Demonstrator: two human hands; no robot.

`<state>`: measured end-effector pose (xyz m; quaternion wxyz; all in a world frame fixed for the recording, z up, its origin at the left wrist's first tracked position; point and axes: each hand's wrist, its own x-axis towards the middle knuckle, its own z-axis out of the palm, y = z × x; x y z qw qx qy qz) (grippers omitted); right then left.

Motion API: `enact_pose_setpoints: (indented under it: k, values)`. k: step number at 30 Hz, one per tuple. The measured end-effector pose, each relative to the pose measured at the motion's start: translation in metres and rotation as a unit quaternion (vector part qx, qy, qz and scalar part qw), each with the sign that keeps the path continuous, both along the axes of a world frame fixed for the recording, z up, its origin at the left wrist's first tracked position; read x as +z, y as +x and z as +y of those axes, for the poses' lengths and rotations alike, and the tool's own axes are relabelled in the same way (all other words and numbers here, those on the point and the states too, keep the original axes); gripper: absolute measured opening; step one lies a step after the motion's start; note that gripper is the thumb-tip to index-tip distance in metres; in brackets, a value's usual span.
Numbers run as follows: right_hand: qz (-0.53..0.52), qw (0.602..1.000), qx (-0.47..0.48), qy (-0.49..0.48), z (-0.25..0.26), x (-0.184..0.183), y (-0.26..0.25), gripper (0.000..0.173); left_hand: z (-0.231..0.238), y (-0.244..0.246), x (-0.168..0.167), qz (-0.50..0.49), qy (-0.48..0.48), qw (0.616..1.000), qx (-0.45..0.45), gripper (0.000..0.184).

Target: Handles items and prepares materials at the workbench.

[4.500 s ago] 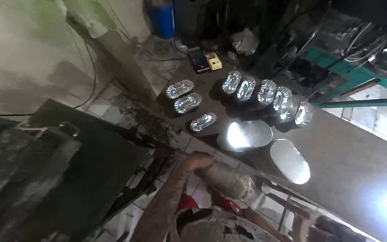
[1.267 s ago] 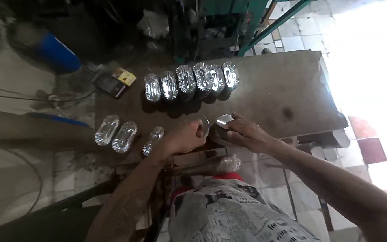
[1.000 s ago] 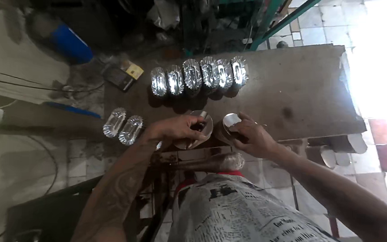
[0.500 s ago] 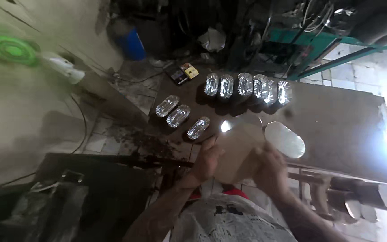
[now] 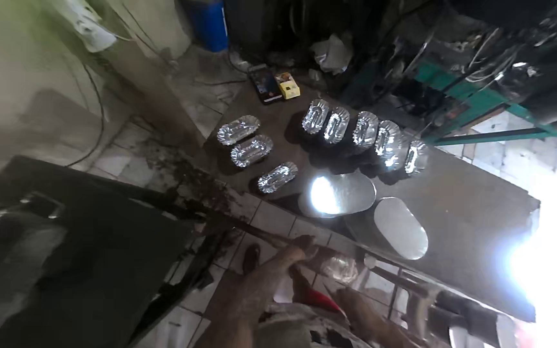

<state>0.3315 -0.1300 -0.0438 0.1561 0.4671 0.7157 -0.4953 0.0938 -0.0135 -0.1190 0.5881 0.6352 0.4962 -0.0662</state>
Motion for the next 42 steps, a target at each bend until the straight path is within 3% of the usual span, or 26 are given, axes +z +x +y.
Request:
enact_pose_setpoints:
  k: [2, 4, 5, 7, 9, 12, 15, 18, 19, 21, 22, 24, 27, 29, 30, 31, 33, 35, 37, 39, 40, 42]
  values:
    - [-0.068, 0.997, 0.027, -0.025, -0.030, -0.013, 0.020, 0.038, 0.016, 0.023, -0.011, 0.107, -0.014, 0.994, -0.028, 0.059]
    - [-0.082, 0.996, -0.015, -0.025, -0.047, -0.016, 0.019, 0.040, 0.020, 0.023, 0.022, 0.148, -0.093, 0.985, 0.000, 0.060]
    - [-0.095, 0.994, -0.040, -0.029, -0.048, -0.011, 0.016, 0.041, 0.019, 0.019, 0.031, 0.134, -0.121, 0.983, 0.015, 0.058]
    - [-0.089, 0.991, -0.088, -0.049, -0.048, 0.001, 0.011, 0.042, 0.011, -0.003, 0.018, 0.054, -0.118, 0.991, 0.018, 0.060]
    - [-0.042, 0.993, -0.092, -0.056, -0.040, 0.003, 0.012, 0.041, 0.008, -0.024, 0.039, 0.055, -0.101, 0.992, 0.059, 0.060]
    - [0.033, 0.998, -0.039, -0.032, -0.025, -0.015, 0.021, 0.038, 0.012, -0.071, 0.101, 0.093, -0.039, 0.993, 0.065, 0.064]
    - [0.083, 0.996, 0.035, -0.013, -0.010, -0.035, 0.019, 0.035, -0.019, -0.148, 0.172, -0.014, 0.090, 0.971, 0.221, 0.051]
    - [0.109, 0.990, 0.080, -0.028, 0.014, -0.015, -0.009, 0.034, -0.050, -0.225, 0.214, -0.088, 0.201, 0.896, 0.386, 0.058]
    - [0.110, 0.990, 0.077, -0.031, 0.020, -0.010, -0.019, 0.033, -0.051, -0.250, 0.231, -0.111, 0.205, 0.850, 0.472, 0.056]
    - [0.106, 0.992, 0.043, -0.051, 0.026, -0.001, -0.046, 0.033, -0.039, -0.298, 0.250, -0.196, 0.248, 0.710, 0.629, 0.036]
    - [0.119, 0.992, 0.021, -0.044, 0.026, 0.003, -0.063, 0.031, -0.035, -0.320, 0.250, -0.208, 0.297, 0.654, 0.664, 0.034]
    - [0.156, 0.988, -0.006, -0.011, 0.031, 0.010, -0.110, 0.029, -0.042, -0.352, 0.240, -0.130, 0.388, 0.630, 0.660, 0.050]
    - [0.169, 0.984, 0.006, 0.062, 0.043, 0.030, -0.195, 0.024, -0.102, -0.368, 0.198, 0.159, 0.371, 0.713, 0.574, 0.069]
    - [0.203, 0.971, 0.016, 0.123, 0.054, 0.046, -0.256, 0.024, -0.159, -0.381, 0.198, 0.255, 0.295, 0.748, 0.537, 0.069]
    - [0.234, 0.960, 0.023, 0.155, 0.057, 0.055, -0.287, 0.024, -0.187, -0.388, 0.224, 0.245, 0.197, 0.794, 0.520, 0.066]
    - [0.273, 0.941, 0.039, 0.196, 0.059, 0.064, -0.319, 0.023, -0.210, -0.396, 0.231, 0.229, 0.177, 0.805, 0.518, 0.058]
    - [0.350, 0.879, 0.122, 0.299, 0.061, 0.078, -0.383, 0.022, -0.244, -0.422, 0.209, 0.188, 0.200, 0.828, 0.490, 0.050]
    - [0.372, 0.808, 0.272, 0.368, 0.059, 0.077, -0.443, 0.023, -0.277, -0.438, 0.201, 0.192, 0.155, 0.882, 0.403, 0.052]
    - [0.391, 0.692, 0.440, 0.418, 0.058, 0.059, -0.500, 0.024, -0.311, -0.455, 0.188, 0.250, 0.112, 0.902, 0.334, 0.052]
    - [0.371, 0.614, 0.558, 0.417, 0.057, 0.049, -0.556, 0.024, -0.343, -0.471, 0.171, 0.291, 0.119, 0.898, 0.308, 0.049]
    - [0.337, 0.606, 0.592, 0.411, 0.055, 0.046, -0.582, 0.027, -0.351, -0.469, 0.177, 0.295, 0.123, 0.896, 0.307, 0.048]
    - [0.303, 0.637, 0.597, 0.383, 0.033, 0.040, -0.613, 0.030, -0.359, -0.444, 0.208, 0.260, 0.152, 0.906, 0.296, 0.038]
